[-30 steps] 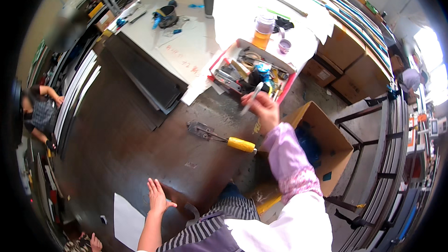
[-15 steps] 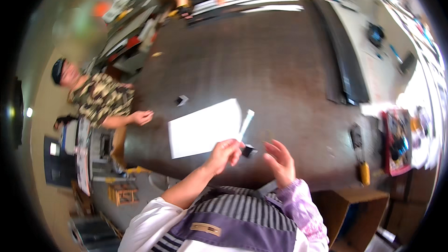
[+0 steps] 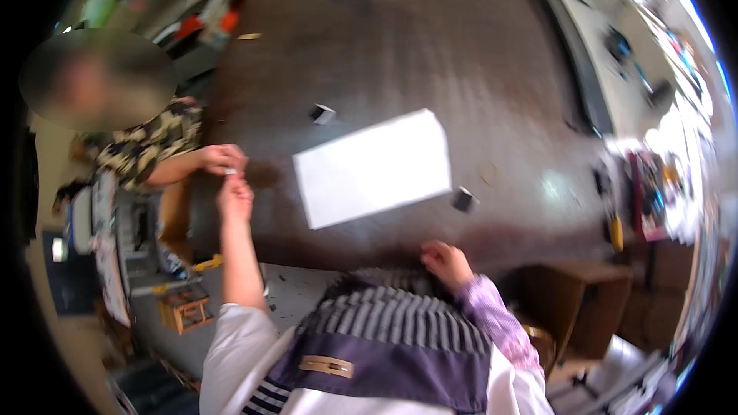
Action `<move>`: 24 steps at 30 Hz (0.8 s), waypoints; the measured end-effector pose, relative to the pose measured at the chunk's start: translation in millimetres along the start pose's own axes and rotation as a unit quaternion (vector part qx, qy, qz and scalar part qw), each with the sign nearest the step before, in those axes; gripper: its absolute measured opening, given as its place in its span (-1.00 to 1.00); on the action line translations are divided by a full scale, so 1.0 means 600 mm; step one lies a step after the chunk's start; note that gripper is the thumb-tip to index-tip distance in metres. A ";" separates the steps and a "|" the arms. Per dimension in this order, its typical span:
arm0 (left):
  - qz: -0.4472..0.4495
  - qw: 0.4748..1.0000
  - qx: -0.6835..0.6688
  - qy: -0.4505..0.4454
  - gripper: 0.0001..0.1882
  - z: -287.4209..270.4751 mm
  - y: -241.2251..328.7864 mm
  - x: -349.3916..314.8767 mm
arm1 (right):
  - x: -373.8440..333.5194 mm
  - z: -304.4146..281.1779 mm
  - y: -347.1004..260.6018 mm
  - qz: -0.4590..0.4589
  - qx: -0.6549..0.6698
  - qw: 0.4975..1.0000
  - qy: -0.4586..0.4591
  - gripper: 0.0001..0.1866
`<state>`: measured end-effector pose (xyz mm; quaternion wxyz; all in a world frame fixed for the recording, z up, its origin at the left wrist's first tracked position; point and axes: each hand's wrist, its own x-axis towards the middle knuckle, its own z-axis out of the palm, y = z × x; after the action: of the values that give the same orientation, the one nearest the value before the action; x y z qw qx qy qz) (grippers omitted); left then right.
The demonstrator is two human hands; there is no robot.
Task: The person retrieves a white sheet of paper and small black square pieces from a box. They place the paper on a workbench and peel the backing off the black squares, arranging them in a pattern on the white paper.
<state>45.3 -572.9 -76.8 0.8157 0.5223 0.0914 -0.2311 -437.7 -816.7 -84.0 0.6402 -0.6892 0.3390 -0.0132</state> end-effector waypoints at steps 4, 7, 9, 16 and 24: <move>0.068 0.996 -0.029 -0.045 -0.66 0.010 0.026 0.007 | -0.024 -0.009 0.062 0.045 -0.172 0.978 0.112 -0.68; 0.042 0.994 0.104 0.001 -0.68 0.069 -0.022 -0.054 | -0.051 -0.014 0.075 0.085 -0.170 0.970 0.150 -0.71; 0.048 0.960 0.260 -0.090 -0.70 0.076 -0.091 -0.104 | -0.058 -0.013 0.098 0.075 -0.187 0.962 0.183 -0.72; 0.189 0.647 0.520 -0.525 -0.75 0.231 -0.316 -0.266 | -0.005 -0.028 0.085 -0.040 -0.283 0.933 0.220 -0.71; 0.302 0.551 0.546 -0.555 -0.51 0.391 -0.452 -0.263 | 0.070 -0.041 0.088 -0.079 -0.387 0.893 0.215 -0.89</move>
<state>-242.9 -832.8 -132.0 0.2844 0.6322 -0.6861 -0.2207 -440.4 -855.9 -144.0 0.2310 -0.8873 0.3912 -0.0793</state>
